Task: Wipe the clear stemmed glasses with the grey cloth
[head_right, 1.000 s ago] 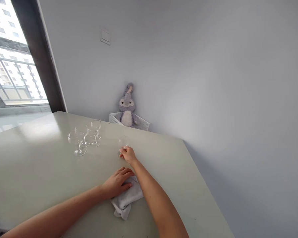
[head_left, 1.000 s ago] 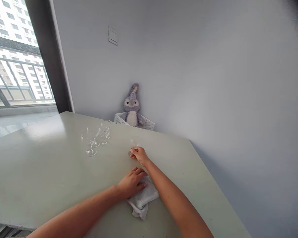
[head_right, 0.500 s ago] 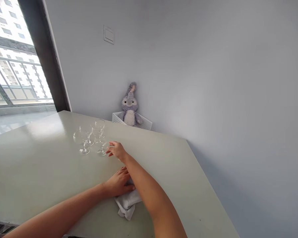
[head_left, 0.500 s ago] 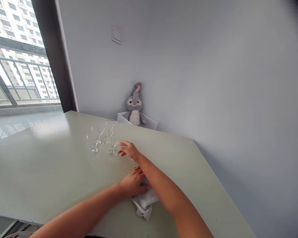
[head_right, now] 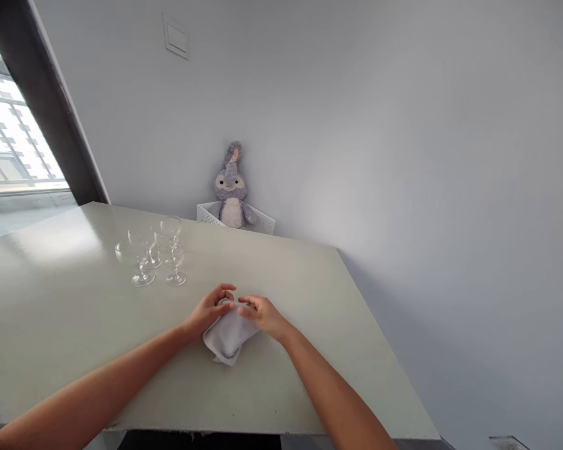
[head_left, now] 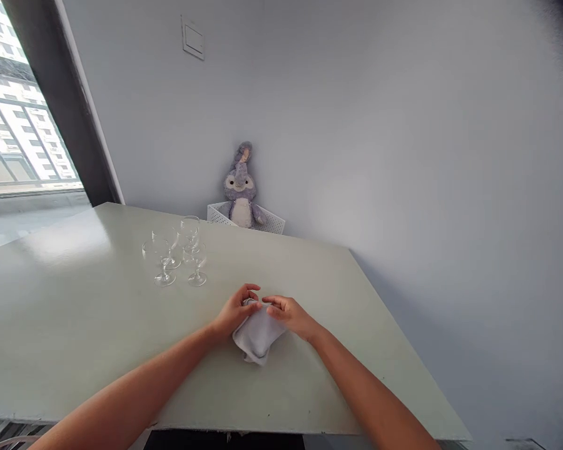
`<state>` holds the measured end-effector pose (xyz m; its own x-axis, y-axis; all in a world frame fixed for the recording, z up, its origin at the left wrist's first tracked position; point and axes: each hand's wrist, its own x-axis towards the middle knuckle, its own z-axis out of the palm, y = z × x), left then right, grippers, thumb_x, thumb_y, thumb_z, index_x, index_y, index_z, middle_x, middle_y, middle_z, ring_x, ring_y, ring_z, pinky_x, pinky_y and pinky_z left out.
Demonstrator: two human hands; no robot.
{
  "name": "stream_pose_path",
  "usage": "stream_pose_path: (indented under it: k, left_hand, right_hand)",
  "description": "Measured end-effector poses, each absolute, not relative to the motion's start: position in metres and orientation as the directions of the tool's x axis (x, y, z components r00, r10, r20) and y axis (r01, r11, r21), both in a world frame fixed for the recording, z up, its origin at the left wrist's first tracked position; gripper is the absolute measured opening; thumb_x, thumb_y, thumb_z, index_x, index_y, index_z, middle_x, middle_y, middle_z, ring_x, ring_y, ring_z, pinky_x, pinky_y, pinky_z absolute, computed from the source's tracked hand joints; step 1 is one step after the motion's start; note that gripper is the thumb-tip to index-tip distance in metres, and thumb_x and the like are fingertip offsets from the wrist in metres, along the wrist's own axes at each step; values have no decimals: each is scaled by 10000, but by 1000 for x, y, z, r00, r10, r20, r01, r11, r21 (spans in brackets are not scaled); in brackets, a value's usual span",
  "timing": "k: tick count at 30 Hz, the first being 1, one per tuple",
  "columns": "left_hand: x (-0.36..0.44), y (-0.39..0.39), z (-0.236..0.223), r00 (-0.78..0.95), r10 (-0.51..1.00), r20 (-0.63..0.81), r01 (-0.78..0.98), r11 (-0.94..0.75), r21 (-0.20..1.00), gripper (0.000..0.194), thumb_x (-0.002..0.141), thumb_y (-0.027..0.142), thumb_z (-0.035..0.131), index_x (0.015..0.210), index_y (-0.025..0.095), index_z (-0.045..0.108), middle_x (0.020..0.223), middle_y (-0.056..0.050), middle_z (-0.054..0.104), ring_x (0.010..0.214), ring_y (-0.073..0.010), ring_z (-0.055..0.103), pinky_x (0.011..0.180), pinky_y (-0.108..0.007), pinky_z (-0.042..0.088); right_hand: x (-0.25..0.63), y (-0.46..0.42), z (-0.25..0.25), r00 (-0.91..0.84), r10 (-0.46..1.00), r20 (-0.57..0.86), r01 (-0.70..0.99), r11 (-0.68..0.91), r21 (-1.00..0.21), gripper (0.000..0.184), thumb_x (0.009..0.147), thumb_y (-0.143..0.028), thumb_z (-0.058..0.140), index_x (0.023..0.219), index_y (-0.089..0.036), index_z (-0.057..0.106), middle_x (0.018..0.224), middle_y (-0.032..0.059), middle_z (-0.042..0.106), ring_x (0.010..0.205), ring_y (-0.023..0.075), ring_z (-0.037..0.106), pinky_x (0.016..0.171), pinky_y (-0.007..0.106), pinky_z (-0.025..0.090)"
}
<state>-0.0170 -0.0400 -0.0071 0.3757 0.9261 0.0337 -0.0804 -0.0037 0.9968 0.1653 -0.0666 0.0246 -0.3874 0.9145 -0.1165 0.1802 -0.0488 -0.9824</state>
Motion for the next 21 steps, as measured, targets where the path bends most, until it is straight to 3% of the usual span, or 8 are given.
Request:
stream_pose_path:
  k: [3, 7, 10, 13, 15, 17, 19, 21]
  left_hand:
    - [-23, -38, -2, 373, 927, -38, -207, 123, 971, 455, 673, 408, 638, 1059, 212, 495, 873, -4, 543, 603, -74, 462, 552, -189, 353]
    - [-26, -38, -1, 397, 914, -86, -279, 210, 937, 552, 707, 487, 581, 1172, 240, 416, 955, -35, 566, 721, -123, 532, 598, -216, 394]
    - [-24, -38, -5, 410, 908, -93, -245, 207, 947, 649, 667, 434, 644, 1221, 234, 374, 854, -26, 589, 704, -141, 549, 602, -236, 415]
    - [-22, -37, -6, 319, 939, -127, -236, 209, 949, 589, 624, 347, 694, 1137, 208, 439, 732, 11, 565, 606, -109, 528, 539, -208, 406]
    - [-21, -39, -4, 302, 943, -139, -290, 229, 929, 512, 638, 338, 682, 1078, 196, 461, 705, 25, 544, 567, -90, 511, 512, -196, 403]
    - [-20, -42, -1, 357, 925, -128, -346, 258, 902, 470, 660, 337, 670, 1058, 200, 461, 714, 28, 542, 563, -86, 516, 513, -197, 416]
    - [-20, -45, 3, 414, 905, -98, -388, 273, 880, 449, 685, 353, 652, 1065, 213, 458, 743, 22, 559, 594, -95, 542, 550, -214, 443]
    - [-21, -47, 5, 429, 901, -66, -424, 264, 866, 450, 725, 412, 602, 1102, 225, 444, 777, 6, 585, 653, -121, 577, 610, -252, 468]
  right_hand:
    - [166, -77, 18, -383, 905, -187, 82, -168, -982, 408, 656, -427, 672, 955, -154, 614, 821, 31, 623, 716, 160, 568, 623, 261, 421]
    - [171, -71, 11, -155, 978, -142, 30, -139, -990, 340, 701, -452, 608, 876, -163, 577, 724, 10, 585, 618, 137, 530, 555, 248, 403]
    - [175, -69, 11, -3, 999, 47, 266, 46, -963, 360, 733, -457, 558, 960, -178, 561, 859, 50, 588, 739, 180, 543, 640, 299, 436]
    - [168, -79, 13, 96, 915, 392, 639, 245, -729, 389, 771, -444, 512, 1054, -179, 541, 993, 99, 551, 889, 220, 511, 757, 356, 422]
    - [155, -89, 14, 7, 868, 496, 764, 315, -563, 391, 792, -449, 485, 1065, -174, 540, 958, 104, 561, 888, 220, 511, 768, 353, 415]
    - [139, -97, 12, -112, 877, 467, 799, 359, -482, 426, 768, -472, 516, 1073, -175, 538, 899, 92, 586, 835, 215, 531, 733, 339, 419]
    - [127, -99, 8, -134, 900, 414, 778, 354, -519, 446, 741, -461, 550, 1092, -187, 531, 883, 76, 606, 791, 207, 543, 690, 322, 419]
    - [124, -94, 6, -34, 942, 333, 654, 273, -706, 349, 757, -425, 528, 1014, -192, 569, 787, 42, 609, 687, 173, 541, 611, 285, 413]
